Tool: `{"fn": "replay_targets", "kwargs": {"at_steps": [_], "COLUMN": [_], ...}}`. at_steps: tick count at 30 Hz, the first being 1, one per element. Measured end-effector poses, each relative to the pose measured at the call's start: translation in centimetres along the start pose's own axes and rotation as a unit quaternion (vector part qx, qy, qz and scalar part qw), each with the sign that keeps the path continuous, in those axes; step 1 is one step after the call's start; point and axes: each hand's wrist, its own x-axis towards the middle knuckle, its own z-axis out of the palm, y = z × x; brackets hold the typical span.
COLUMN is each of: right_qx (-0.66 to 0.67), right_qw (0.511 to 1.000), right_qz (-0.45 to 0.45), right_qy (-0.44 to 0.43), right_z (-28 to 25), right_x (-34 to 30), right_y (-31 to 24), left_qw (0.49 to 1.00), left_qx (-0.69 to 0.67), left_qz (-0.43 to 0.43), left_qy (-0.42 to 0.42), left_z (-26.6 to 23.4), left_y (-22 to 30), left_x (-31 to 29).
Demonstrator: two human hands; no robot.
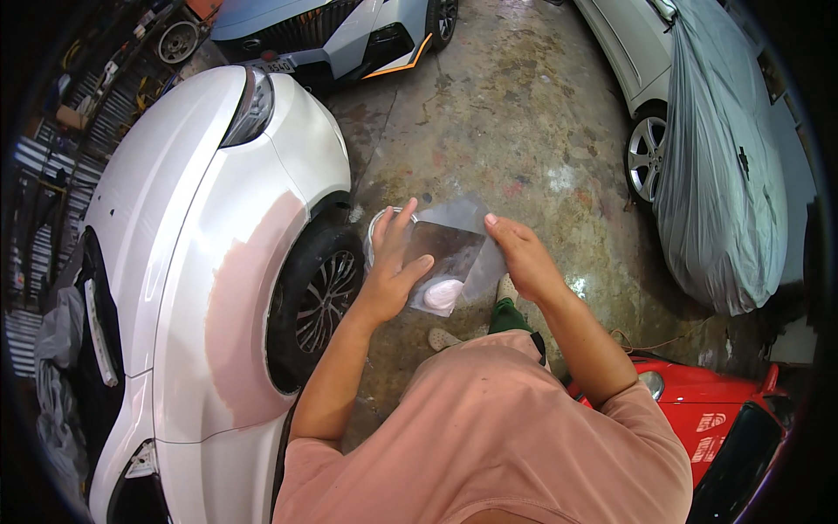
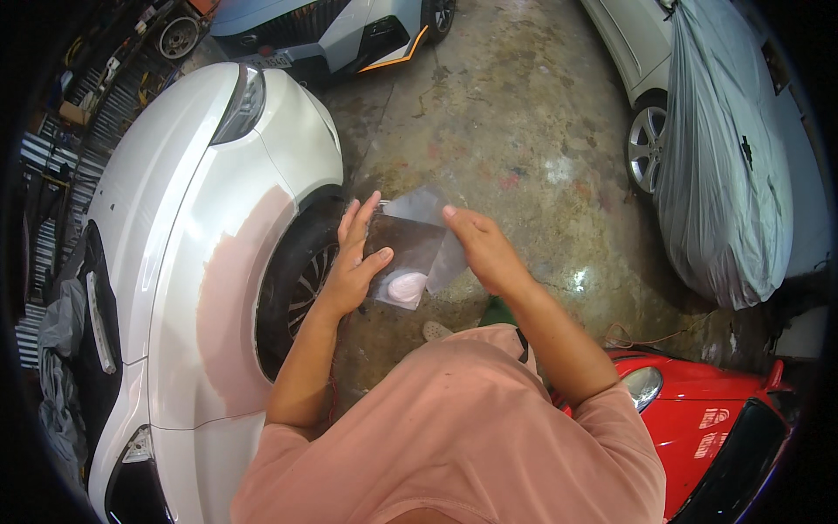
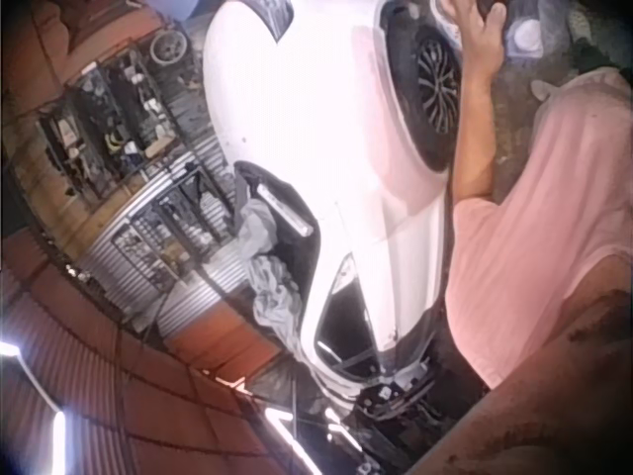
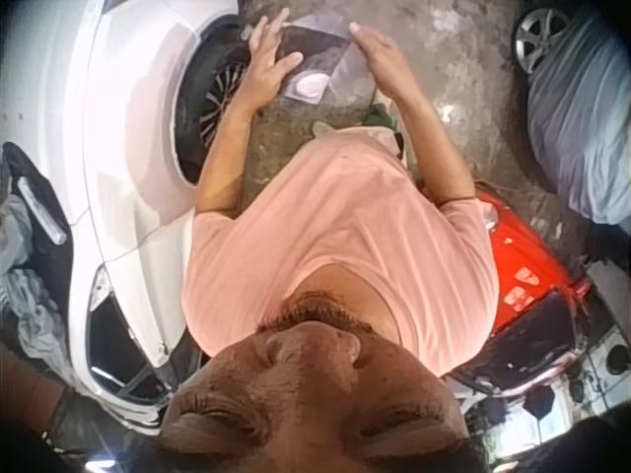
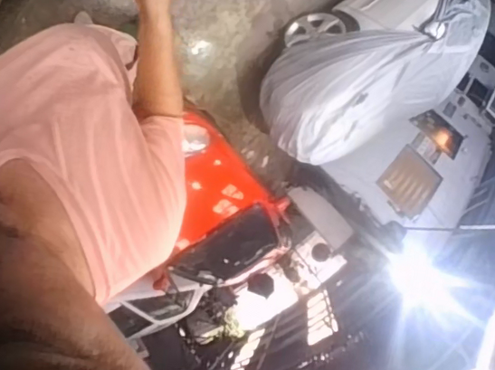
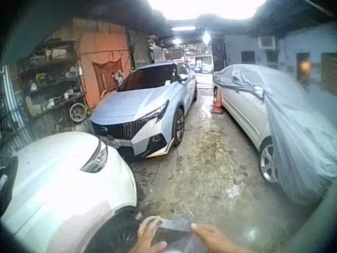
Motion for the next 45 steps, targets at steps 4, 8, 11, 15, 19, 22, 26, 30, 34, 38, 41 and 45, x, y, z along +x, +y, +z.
{"fn": "replay_targets", "kwargs": {"at_steps": [4, 8, 11, 15, 19, 22, 26, 30, 34, 38, 41, 45], "right_qx": [0.078, 0.111, 0.093, 0.083, 0.001, -0.137, -0.404, -0.522, -0.576, -0.623, -0.63, -0.63], "right_qw": [0.996, 0.991, 0.992, 0.993, 0.996, 0.98, 0.838, 0.684, 0.629, 0.589, 0.571, 0.558], "right_qz": [-0.01, -0.032, -0.048, -0.053, -0.064, -0.128, -0.355, -0.501, -0.518, -0.513, -0.524, -0.538], "right_qy": [0.046, 0.063, 0.069, 0.062, 0.057, 0.059, 0.092, 0.089, 0.061, 0.044, 0.049, 0.039], "right_z": [0.4, 0.2, -0.4, -1.2, -0.9, -2.0, -2.3, -1.5, -2.4, -2.0, -1.6, -1.3], "right_x": [0.3, 0.8, 0.7, 0.4, -0.5, -0.5, -0.4, 0.1, 0.7, 0.7, 0.8, 0.6], "right_y": [0.1, -0.4, -1.0, -1.2, -2.2, -1.8, -1.1, -2.8, -3.3, -3.8, -3.7, -3.9], "left_qw": [0.999, 0.997, 0.941, 0.833, 0.771, 0.728, 0.714, 0.746, 0.776, 0.815, 0.833, 0.847], "left_qx": [-0.005, -0.036, -0.32, -0.527, -0.607, -0.66, -0.681, -0.629, -0.592, -0.531, -0.509, -0.49], "left_qz": [0.001, 0.006, -0.035, -0.077, -0.085, -0.081, -0.109, -0.157, -0.182, -0.186, -0.172, -0.166], "left_qy": [0.034, 0.065, 0.099, 0.154, 0.174, 0.168, 0.12, 0.151, 0.123, 0.136, 0.136, 0.125], "left_z": [0.3, 0.3, 0.1, 0.1, 0.2, 0.1, -0.3, -0.3, -1.5, -2.1, -2.6, -2.9], "left_y": [0.6, 0.2, -0.1, -2.0, -2.5, -0.8, 1.5, 2.6, 2.9, 4.0, 4.3, 4.9], "left_x": [-0.4, -1.3, -1.9, -3.3, -3.5, -3.3, -3.8, -4.7, -5.4, -5.6, -5.5, -5.3]}}
